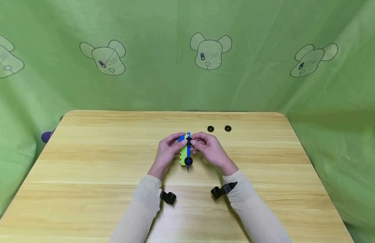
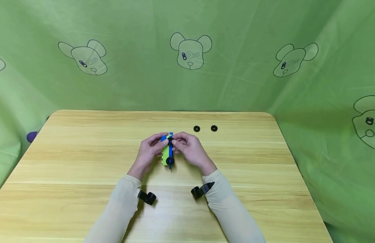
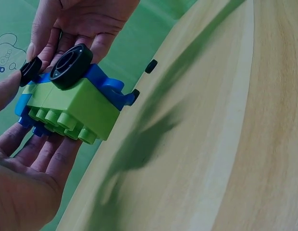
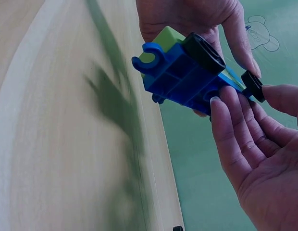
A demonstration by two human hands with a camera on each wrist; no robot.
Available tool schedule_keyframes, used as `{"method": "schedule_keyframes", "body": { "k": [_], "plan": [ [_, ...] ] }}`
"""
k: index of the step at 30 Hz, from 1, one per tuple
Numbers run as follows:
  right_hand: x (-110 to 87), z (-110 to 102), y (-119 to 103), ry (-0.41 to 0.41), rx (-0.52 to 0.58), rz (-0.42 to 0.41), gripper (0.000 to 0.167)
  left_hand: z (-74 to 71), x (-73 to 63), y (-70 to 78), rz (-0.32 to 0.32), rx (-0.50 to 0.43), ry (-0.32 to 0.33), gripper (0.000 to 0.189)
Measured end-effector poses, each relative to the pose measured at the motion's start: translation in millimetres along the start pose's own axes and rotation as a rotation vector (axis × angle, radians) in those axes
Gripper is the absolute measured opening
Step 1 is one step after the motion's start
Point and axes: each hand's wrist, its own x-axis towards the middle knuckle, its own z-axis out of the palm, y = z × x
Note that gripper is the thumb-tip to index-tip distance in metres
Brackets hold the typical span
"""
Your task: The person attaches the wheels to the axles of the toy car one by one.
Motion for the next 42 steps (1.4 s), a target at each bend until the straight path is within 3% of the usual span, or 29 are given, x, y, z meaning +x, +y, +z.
{"method": "schedule_keyframes", "body": {
  "k": [19, 24, 33, 39, 42],
  "plan": [
    [1.0, -1, 0, 0.02, 0.026, -0.01, 0.021, 4.2, -0.9, 3.1, 0.037, 0.021, 0.019, 0.035],
    [0.6, -1, 1, 0.011, 0.066, 0.018, 0.021, 0.6, -2.0, 3.7, 0.037, 0.056, -0.024, 0.037],
    [0.1, -4, 2, 0.039, 0.137, 0.008, 0.021, -7.6, -4.1, 1.8, 0.027, 0.02, -0.133, 0.052],
    [-5.5, -8, 3, 0.057, 0.108, 0.0, 0.027, -10.1, -4.7, 3.6, 0.008, -0.006, -0.088, 0.052],
    [-8.9, -10, 5, 0.045, 0.041, -0.017, 0.026, -12.2, -4.3, 3.2, 0.006, -0.032, -0.057, 0.05]
  ]
}}
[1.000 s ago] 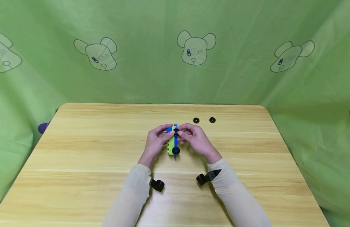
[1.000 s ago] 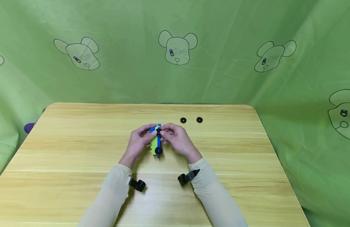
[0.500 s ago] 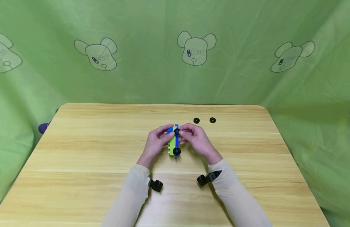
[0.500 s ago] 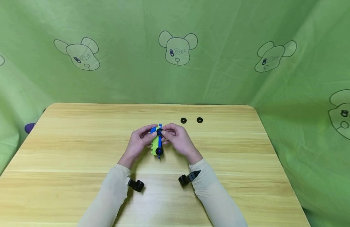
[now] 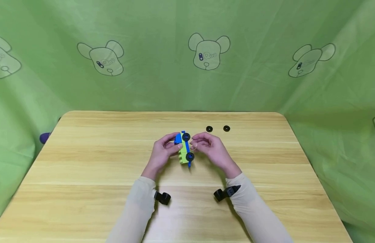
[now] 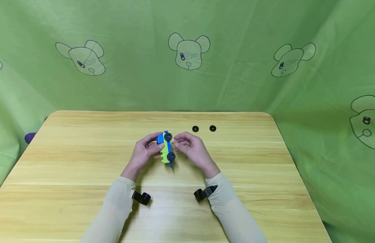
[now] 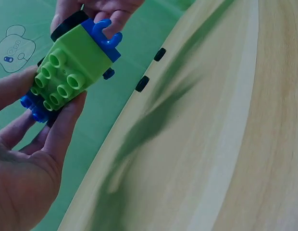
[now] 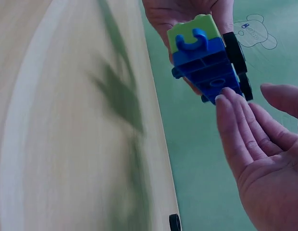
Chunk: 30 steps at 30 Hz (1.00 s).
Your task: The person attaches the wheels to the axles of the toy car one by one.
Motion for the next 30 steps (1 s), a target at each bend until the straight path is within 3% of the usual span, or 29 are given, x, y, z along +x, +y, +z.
{"method": "schedule_keyframes", "body": {
  "k": [7, 12, 17, 22, 30],
  "plan": [
    [-5.7, -2.2, 0.5, -0.069, -0.126, -0.032, 0.024, -2.1, 3.0, 0.4, 0.01, -0.043, 0.048, 0.048],
    [-8.6, -3.8, -1.1, -0.131, -0.126, -0.075, 0.028, -3.4, 3.8, 2.2, 0.0, -0.072, 0.093, 0.045],
    [-10.4, -3.8, -2.3, -0.182, -0.075, -0.144, 0.042, -4.1, 3.7, 2.1, -0.015, -0.106, 0.129, 0.04],
    [-9.0, -3.3, -2.1, -0.178, -0.076, -0.199, 0.056, -3.0, 5.0, 1.5, -0.041, -0.132, 0.16, 0.039],
    [-6.3, -0.8, -2.2, -0.163, -0.101, -0.202, 0.061, -1.9, 4.4, 0.0, -0.118, -0.139, 0.175, 0.038]
  ]
}}
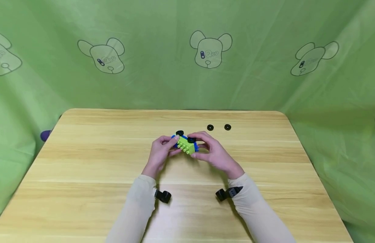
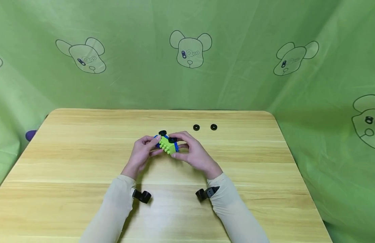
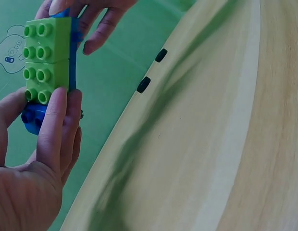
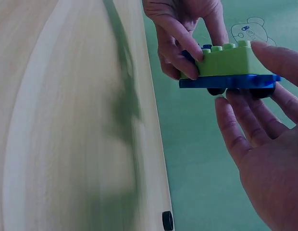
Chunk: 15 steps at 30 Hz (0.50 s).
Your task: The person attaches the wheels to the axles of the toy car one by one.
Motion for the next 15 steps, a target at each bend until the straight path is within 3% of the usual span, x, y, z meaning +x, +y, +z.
{"method": "schedule_keyframes", "body": {
  "k": [10, 15],
  "plan": [
    [3.1, 0.5, -4.5, 0.02, 0.037, 0.002, 0.059, -1.4, -3.2, -1.5, -0.037, 0.079, -0.028, 0.042],
    [4.8, 1.5, -6.2, 0.042, 0.059, 0.027, 0.057, 0.4, -6.0, 0.1, -0.039, 0.213, -0.056, 0.046]
  ]
}}
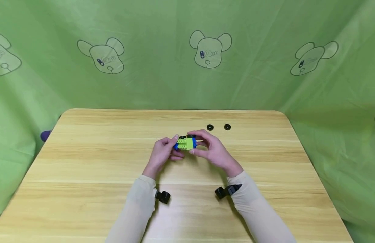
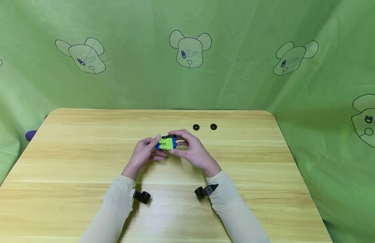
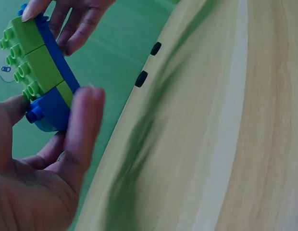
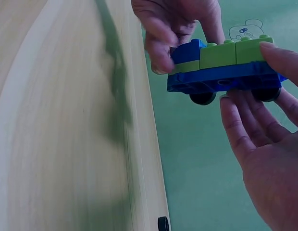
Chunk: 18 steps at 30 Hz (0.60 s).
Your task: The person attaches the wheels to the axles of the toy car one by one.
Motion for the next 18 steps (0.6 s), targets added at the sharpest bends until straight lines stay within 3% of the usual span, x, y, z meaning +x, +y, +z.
{"method": "schedule_keyframes", "body": {
  "k": [4, 10, 14, 18],
  "plan": [
    [1.6, 0.2, -1.6, 0.032, 0.006, 0.036, 0.057, 1.3, -0.4, 0.8, 0.039, 0.129, 0.038, 0.048],
    [5.3, -0.1, -3.5, 0.074, 0.009, 0.051, 0.052, 2.9, 0.5, 1.4, 0.226, 0.243, 0.121, 0.031],
    [6.8, -0.3, -3.0, 0.09, -0.003, 0.059, 0.05, 2.2, -1.6, 3.2, 0.353, 0.195, 0.09, 0.023],
    [8.2, 0.2, -3.5, 0.117, -0.011, 0.091, 0.048, 1.6, -5.9, 6.8, 0.416, 0.136, -0.005, 0.023]
  ]
}}
